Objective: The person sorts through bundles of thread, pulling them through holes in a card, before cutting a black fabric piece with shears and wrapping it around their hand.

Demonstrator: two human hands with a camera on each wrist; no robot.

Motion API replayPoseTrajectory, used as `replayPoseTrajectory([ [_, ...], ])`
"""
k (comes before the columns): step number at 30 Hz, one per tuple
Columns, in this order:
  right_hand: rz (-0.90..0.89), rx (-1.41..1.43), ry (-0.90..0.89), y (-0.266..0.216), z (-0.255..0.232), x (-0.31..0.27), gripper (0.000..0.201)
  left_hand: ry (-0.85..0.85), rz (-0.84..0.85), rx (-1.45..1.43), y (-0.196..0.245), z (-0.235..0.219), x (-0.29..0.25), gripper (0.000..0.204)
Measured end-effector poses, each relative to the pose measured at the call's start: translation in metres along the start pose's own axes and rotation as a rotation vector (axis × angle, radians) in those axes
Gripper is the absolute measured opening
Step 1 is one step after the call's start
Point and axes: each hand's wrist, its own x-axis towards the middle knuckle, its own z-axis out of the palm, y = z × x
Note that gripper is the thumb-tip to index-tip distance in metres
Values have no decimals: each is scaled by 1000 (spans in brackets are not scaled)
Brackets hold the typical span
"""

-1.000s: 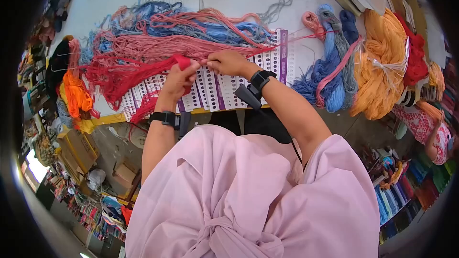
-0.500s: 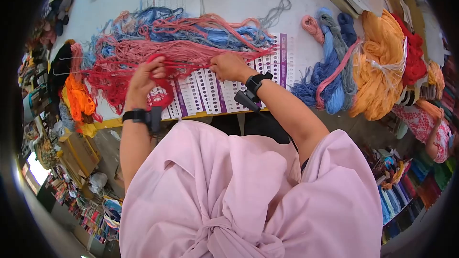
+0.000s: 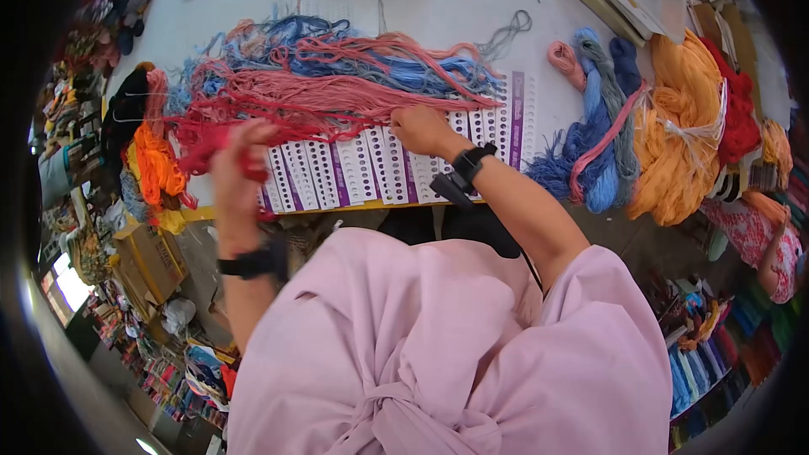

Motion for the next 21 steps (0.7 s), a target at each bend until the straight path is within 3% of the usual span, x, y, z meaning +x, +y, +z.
replayPoseTrajectory([
  [1,-52,7,51,-5,1,-6,18,-222,-58,-157,-36,4,4,35],
  [3,-101,82,139,-10,1,-15,15,-396,-235,-445,-88,30,7,42],
  [5,-39,-5,199,5,11,-19,14,-373,-320,-563,-107,59,1,45],
  [6,-133,-15,263,-2,10,-18,15,-365,-349,-623,-109,69,5,47],
  [9,42,459,202,-27,9,-24,17,-424,-312,-548,-111,75,7,49],
  [13,160,1059,-26,-51,27,-21,11,-499,-366,-514,-117,77,10,49],
  [21,256,1170,-141,-59,7,-34,9,-486,-358,-601,-117,75,4,48],
])
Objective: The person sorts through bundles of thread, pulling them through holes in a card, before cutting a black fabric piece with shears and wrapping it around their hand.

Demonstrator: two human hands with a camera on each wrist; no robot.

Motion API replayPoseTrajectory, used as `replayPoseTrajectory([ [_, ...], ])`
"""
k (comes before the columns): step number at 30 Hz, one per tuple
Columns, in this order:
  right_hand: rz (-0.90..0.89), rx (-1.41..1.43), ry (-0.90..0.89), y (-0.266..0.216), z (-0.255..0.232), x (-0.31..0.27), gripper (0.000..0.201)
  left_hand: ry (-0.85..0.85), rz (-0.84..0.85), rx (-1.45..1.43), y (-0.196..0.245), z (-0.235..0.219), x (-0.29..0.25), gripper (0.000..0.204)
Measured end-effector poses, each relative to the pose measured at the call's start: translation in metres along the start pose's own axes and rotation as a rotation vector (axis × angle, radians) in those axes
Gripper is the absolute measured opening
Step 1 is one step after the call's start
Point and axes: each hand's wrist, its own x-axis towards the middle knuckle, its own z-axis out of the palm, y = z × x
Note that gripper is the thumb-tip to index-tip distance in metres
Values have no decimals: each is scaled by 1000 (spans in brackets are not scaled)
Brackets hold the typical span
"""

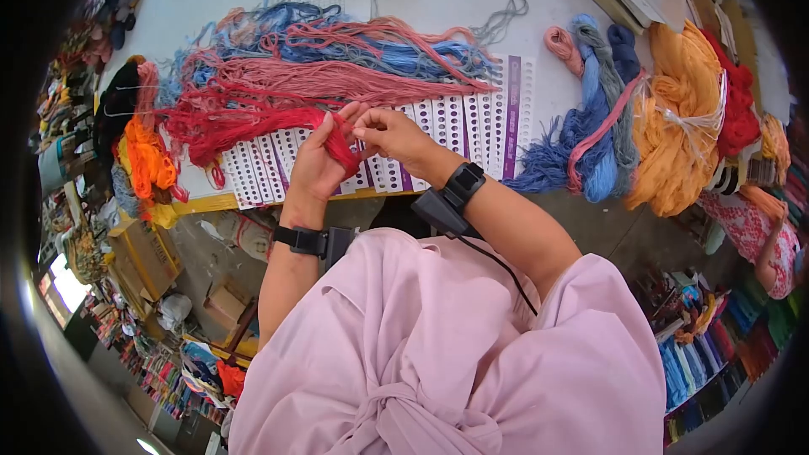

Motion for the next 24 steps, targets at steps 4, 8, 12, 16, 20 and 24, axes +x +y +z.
replayPoseTrajectory([
  [4,-7,129,-31,8,-7,-2,11,-35,-20,-18,4,-10,0,49],
  [8,-12,107,-68,12,-11,-1,11,46,6,62,8,3,-6,48],
  [12,-18,-43,-38,8,-13,-3,13,105,-10,303,9,-7,-7,39],
  [16,-172,-536,-70,-14,-33,-29,17,-136,-143,165,45,-27,-45,30],
  [20,-337,488,87,-51,-51,-90,17,-6,366,-360,120,-93,-122,13],
  [24,-394,959,77,-49,-166,-158,10,299,664,-335,196,-193,-224,10],
])
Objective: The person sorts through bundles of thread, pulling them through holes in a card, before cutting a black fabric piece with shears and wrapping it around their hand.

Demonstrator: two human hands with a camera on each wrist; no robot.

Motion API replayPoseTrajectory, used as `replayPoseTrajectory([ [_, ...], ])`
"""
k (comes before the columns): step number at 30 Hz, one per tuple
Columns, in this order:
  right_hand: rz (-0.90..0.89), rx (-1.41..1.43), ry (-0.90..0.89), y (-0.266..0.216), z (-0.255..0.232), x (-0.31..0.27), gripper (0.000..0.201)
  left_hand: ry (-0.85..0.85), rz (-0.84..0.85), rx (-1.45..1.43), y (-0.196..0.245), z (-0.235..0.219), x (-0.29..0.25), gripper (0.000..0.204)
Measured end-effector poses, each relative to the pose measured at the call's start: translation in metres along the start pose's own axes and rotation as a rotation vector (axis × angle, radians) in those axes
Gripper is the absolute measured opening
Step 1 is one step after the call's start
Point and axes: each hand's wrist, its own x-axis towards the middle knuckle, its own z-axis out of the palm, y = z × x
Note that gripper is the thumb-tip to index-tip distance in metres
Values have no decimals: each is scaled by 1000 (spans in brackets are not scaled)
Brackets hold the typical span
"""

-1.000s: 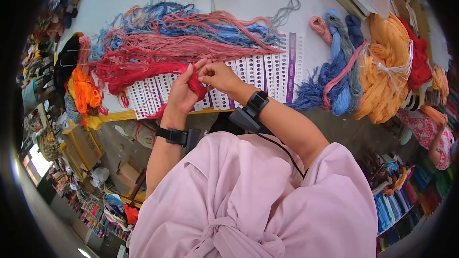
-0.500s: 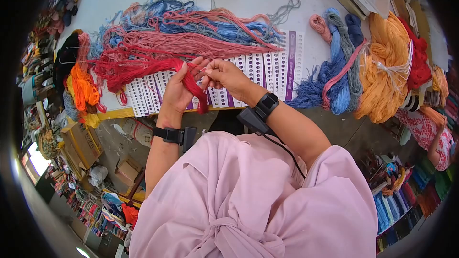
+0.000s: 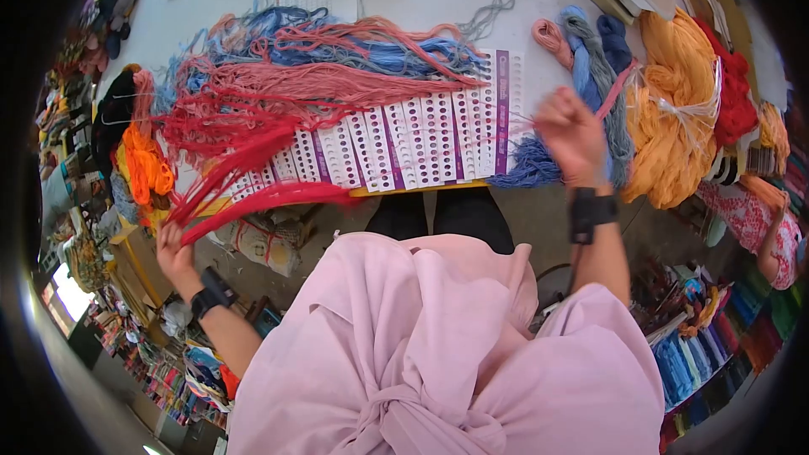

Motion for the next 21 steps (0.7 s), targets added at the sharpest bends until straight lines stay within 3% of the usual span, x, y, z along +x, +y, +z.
replayPoseTrajectory([
  [2,-51,-238,314,-91,-37,-27,13,150,199,143,52,-16,-2,12],
  [3,-231,-498,470,-153,-75,-43,14,-30,175,25,75,-25,-2,12],
  [4,-455,-816,837,-228,-116,-70,9,-211,153,-97,89,-31,-1,12],
  [5,-714,-951,1003,-246,-115,-79,7,-216,265,-88,80,-11,-8,10],
  [6,-946,-1100,1219,-264,-115,-87,8,-230,246,-27,67,9,-11,9],
  [7,-1051,-1289,1288,-277,-113,-88,9,-245,229,35,51,29,-9,10],
  [8,-1133,-1567,1175,-267,-114,-83,11,-260,206,101,29,54,-8,10],
  [9,-1232,-1829,1044,-259,-116,-77,13,-80,187,128,-20,94,-12,12],
  [10,-1281,-2146,674,-198,-97,-43,16,96,169,152,-73,127,-16,14],
  [11,-739,-2525,942,-109,-25,-6,20,-207,-102,153,-110,122,-11,4],
  [12,-911,-2549,300,-80,-66,27,20,-157,-152,327,-164,133,-12,7],
  [13,-578,-1956,106,-12,-54,47,17,-141,-278,435,-209,137,-7,13],
  [14,-477,-1800,-152,40,-61,70,18,-172,-359,568,-255,149,-12,16],
  [15,-292,-1863,-161,85,-24,81,16,-198,-412,734,-295,149,-9,19],
  [18,80,-1817,-310,141,-18,115,11,-175,-467,956,-375,141,0,23],
  [20,34,-1923,-300,146,-19,127,11,-86,-574,960,-397,143,3,19],
  [21,17,-1974,-297,147,-22,130,11,-124,-564,1022,-402,142,8,17],
])
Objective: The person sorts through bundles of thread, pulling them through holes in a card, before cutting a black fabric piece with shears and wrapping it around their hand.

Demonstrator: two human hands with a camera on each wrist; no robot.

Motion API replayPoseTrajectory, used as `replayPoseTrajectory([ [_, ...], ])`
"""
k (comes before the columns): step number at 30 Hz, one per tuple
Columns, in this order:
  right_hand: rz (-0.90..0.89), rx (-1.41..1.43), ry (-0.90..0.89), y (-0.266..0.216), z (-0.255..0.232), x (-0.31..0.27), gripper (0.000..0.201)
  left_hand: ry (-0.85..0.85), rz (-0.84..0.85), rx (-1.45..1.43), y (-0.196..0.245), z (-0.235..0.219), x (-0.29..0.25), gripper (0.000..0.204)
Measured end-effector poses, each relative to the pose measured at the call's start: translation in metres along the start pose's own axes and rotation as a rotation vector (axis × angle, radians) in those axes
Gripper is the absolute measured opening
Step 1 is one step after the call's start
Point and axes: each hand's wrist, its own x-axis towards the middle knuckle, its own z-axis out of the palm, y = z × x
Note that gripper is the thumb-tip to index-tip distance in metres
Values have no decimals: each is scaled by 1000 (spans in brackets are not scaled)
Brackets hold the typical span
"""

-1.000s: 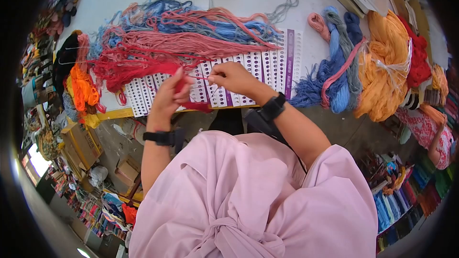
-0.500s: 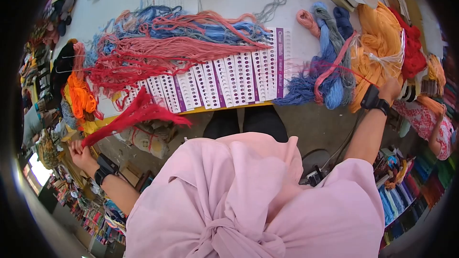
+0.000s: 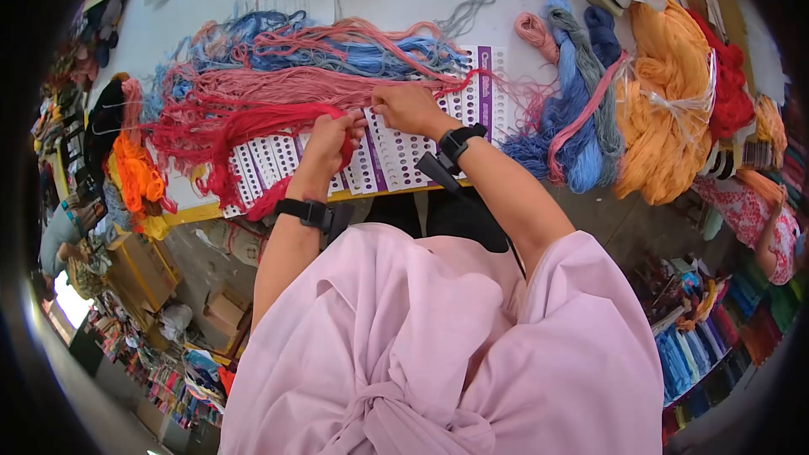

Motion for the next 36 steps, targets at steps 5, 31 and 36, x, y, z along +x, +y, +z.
replayPoseTrajectory([
  [5,-155,-171,35,6,-2,10,12,109,105,321,3,12,-2,10],
  [31,-135,-160,30,3,0,0,16,-34,141,-171,4,-25,4,9],
  [36,-168,131,34,7,0,3,20,-245,138,64,16,-16,-13,11],
])
